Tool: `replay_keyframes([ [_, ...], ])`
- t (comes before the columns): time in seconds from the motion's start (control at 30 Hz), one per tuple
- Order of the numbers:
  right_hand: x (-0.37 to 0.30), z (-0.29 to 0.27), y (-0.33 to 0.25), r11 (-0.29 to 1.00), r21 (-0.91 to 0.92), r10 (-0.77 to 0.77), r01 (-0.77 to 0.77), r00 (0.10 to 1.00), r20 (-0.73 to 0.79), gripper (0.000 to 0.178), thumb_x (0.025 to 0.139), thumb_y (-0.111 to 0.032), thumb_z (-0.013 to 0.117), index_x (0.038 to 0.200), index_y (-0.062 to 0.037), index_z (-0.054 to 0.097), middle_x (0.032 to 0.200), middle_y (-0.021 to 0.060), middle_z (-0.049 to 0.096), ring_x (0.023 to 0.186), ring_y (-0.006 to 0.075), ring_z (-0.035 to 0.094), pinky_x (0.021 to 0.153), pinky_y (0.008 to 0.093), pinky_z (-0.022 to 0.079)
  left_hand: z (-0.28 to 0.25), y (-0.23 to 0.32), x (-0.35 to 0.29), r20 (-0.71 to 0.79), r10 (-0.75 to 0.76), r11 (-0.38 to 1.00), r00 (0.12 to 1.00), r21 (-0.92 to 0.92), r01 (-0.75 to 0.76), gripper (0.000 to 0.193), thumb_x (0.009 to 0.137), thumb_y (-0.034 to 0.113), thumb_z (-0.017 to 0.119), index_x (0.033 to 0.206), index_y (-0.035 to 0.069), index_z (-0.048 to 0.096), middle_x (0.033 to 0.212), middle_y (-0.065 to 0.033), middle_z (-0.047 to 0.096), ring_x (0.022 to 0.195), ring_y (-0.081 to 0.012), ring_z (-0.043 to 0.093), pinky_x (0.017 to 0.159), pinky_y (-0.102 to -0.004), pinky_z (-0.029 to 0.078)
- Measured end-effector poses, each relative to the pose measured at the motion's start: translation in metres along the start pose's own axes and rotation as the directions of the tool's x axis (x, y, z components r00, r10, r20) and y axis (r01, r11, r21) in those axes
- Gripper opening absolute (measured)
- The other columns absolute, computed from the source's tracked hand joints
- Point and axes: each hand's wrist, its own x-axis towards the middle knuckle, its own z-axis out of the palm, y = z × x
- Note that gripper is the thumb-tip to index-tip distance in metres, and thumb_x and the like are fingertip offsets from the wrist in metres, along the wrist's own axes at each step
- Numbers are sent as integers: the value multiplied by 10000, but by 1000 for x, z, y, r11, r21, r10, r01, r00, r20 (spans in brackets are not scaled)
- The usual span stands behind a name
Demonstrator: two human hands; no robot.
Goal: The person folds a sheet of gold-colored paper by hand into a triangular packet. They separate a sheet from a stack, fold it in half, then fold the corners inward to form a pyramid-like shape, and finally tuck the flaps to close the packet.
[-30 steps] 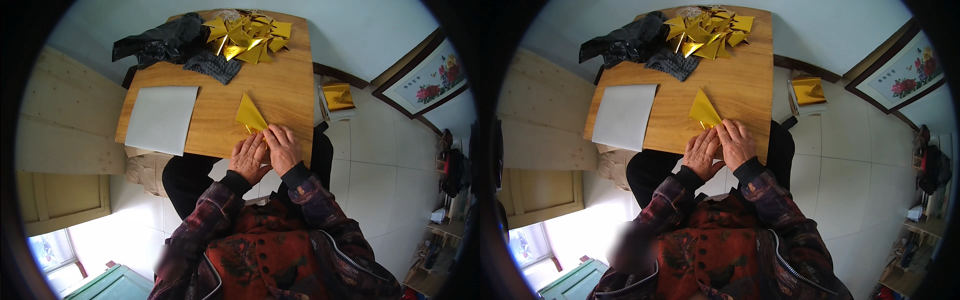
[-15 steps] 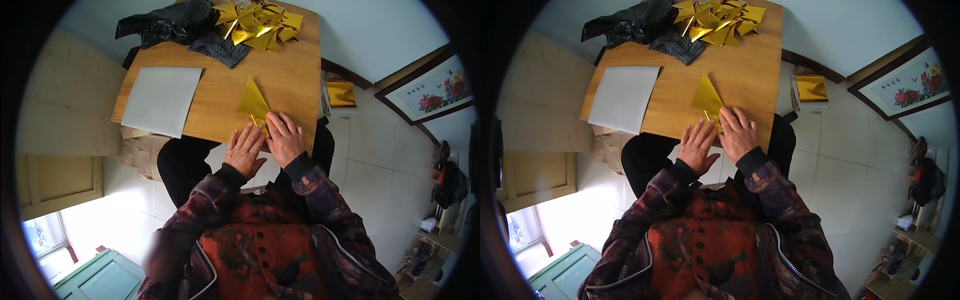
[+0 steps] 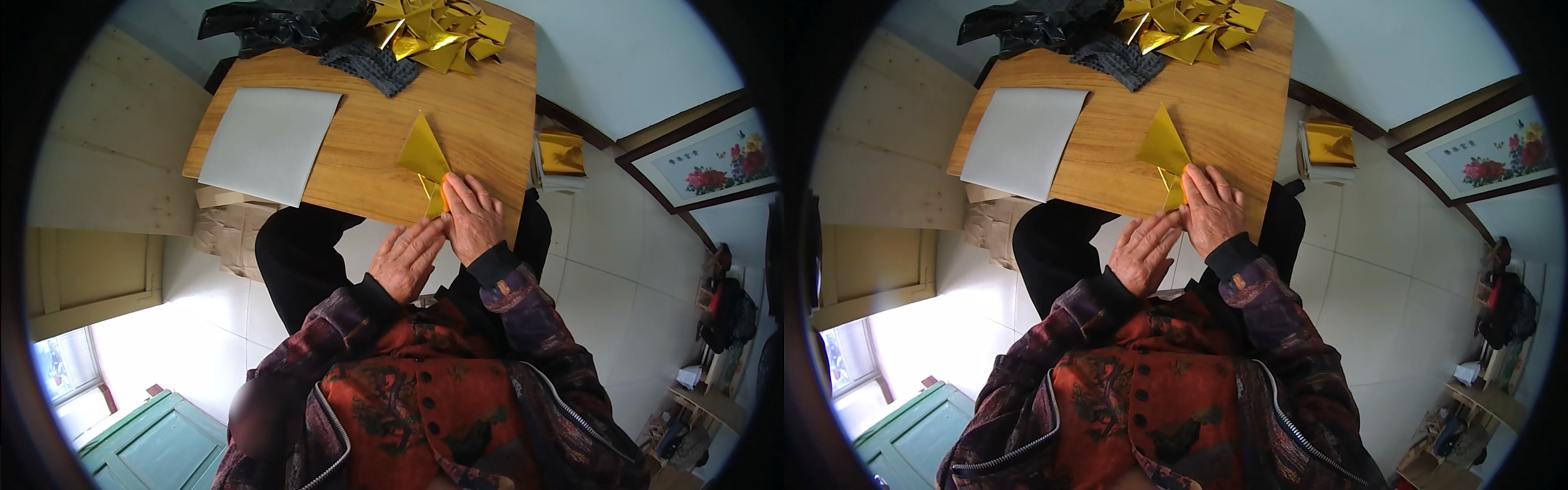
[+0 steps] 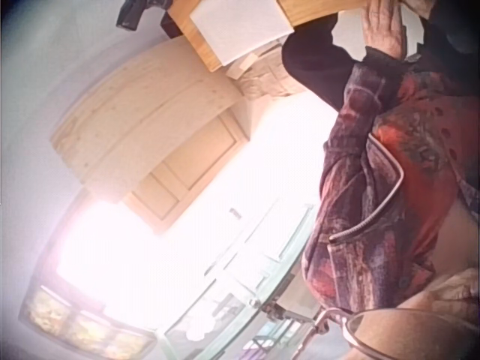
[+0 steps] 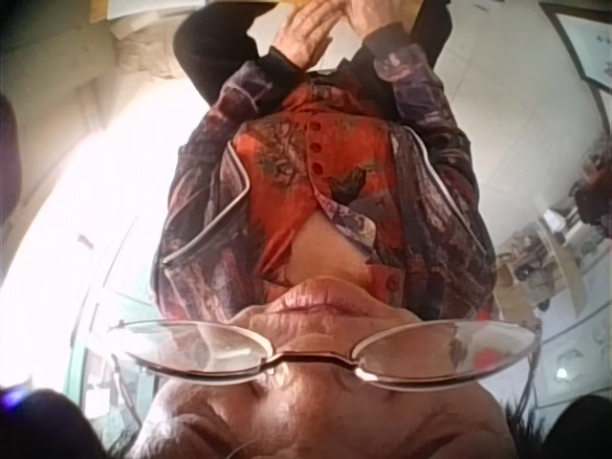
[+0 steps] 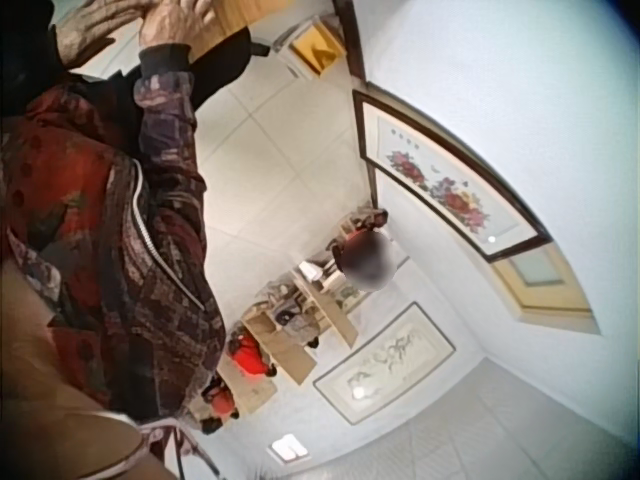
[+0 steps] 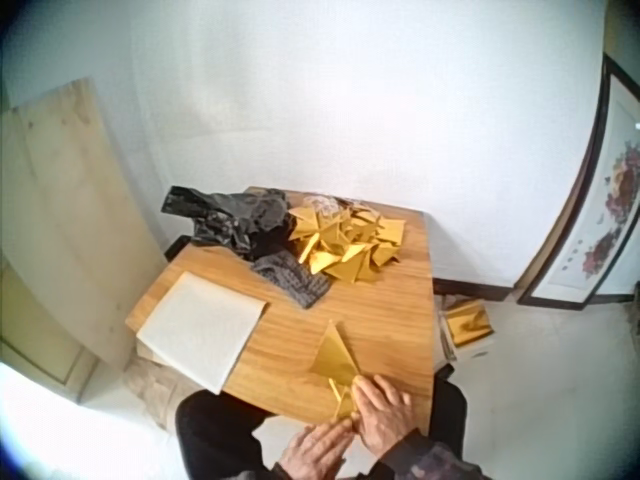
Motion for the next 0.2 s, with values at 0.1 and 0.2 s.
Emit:
replay_keyframes([
  [0.1, -1, 1, 0, 1000, 2, 1, -1, 1000, -3, 512, 864, -231, 645, 1344, -97, 529, 1453, -19, 431, 1328, 234, 387, 991, 428, 342, 8, -6, 4, 55, -74, 997, 996, 36, 72, 718, 740, 161, 715, 1401, 60, 454, 1489, -114, 407, 1398, -286, 362, 1128, -472, 281],
  [0.2, 0, 2, 1, 1000, -2, -2, 2, 1000, -4, 521, 864, -246, 653, 1348, -101, 526, 1460, -18, 425, 1330, 230, 385, 1001, 424, 338, 16, -10, 0, 73, -67, 993, 995, 100, 60, 759, 736, 195, 727, 1423, 68, 430, 1511, -114, 378, 1415, -285, 332, 1146, -471, 251],
])
